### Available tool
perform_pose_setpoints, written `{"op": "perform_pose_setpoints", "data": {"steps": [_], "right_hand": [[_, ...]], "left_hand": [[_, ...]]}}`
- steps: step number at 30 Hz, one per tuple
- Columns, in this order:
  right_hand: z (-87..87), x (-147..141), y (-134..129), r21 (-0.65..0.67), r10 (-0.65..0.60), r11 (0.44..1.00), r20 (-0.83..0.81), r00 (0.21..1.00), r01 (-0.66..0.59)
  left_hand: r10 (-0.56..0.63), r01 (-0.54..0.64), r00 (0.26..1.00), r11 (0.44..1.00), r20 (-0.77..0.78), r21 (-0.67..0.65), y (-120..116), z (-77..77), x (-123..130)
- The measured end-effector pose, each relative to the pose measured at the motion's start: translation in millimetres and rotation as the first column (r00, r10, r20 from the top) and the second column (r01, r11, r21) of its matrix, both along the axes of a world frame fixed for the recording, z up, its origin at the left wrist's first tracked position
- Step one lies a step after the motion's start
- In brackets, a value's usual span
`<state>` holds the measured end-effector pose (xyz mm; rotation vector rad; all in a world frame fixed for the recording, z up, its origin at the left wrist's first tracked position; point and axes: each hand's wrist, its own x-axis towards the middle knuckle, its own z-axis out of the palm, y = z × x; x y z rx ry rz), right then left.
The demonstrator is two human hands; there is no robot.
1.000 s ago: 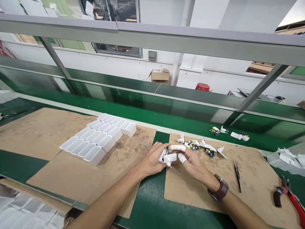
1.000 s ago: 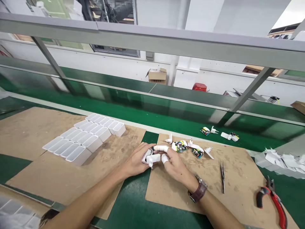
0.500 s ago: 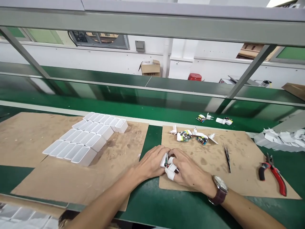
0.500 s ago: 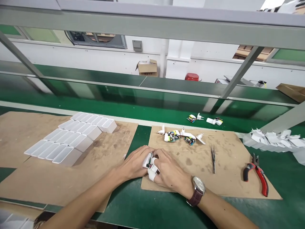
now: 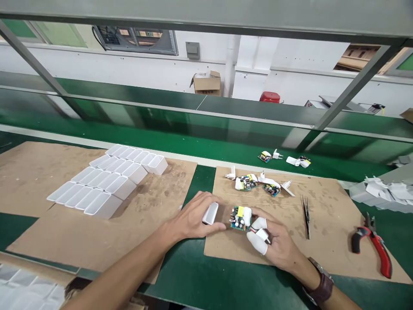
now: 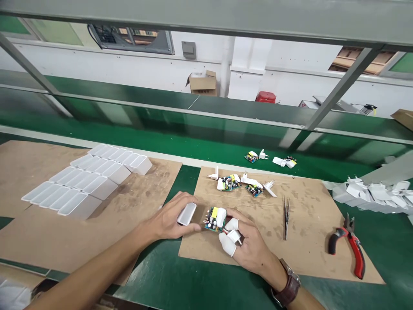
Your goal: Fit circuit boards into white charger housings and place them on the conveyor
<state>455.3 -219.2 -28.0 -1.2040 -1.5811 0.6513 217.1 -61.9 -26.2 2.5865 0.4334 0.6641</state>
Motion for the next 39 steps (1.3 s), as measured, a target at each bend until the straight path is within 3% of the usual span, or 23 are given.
{"op": "perform_pose_setpoints", "data": {"steps": [5, 10, 16, 24, 30, 35, 39], "right_hand": [[5.2, 0.2, -0.5, 0.027, 0.04, 0.999, -0.106, 0.994, -0.038], [9.3, -8.7, 4.0, 0.135, 0.077, 0.988, -0.043, 0.996, -0.07], [3.1, -14.9, 8.0, 0.131, 0.084, 0.988, -0.019, 0.996, -0.08], [9.5, -5.5, 11.1, 0.007, 0.125, 0.992, 0.087, 0.988, -0.127], [5.7, -1.9, 10.8, 0.01, 0.127, 0.992, 0.135, 0.983, -0.13], [6.3, 0.2, 13.4, 0.033, 0.123, 0.991, 0.13, 0.984, -0.129], [11.0, -3.5, 17.5, 0.033, 0.1, 0.994, 0.022, 0.995, -0.101]], "left_hand": [[0.098, -0.125, 0.951, 0.989, 0.292, 0.076, 9.6, 4.6, 0.0], [-0.031, -0.075, 0.914, 0.967, 0.404, 0.244, -3.2, 14.1, 5.6], [-0.14, 0.04, 0.908, 0.967, 0.396, 0.25, -18.7, 17.4, 9.2], [-0.112, 0.042, 0.956, 0.967, 0.27, 0.251, -20.9, 16.4, 5.2], [-0.08, 0.027, 0.984, 0.95, 0.159, 0.311, -25.2, 18.0, 8.3], [-0.094, 0.023, 0.98, 0.927, 0.172, 0.375, -24.8, 22.9, 10.9], [-0.128, 0.065, 0.954, 0.971, 0.273, 0.229, -22.0, 25.0, 9.7]]}}
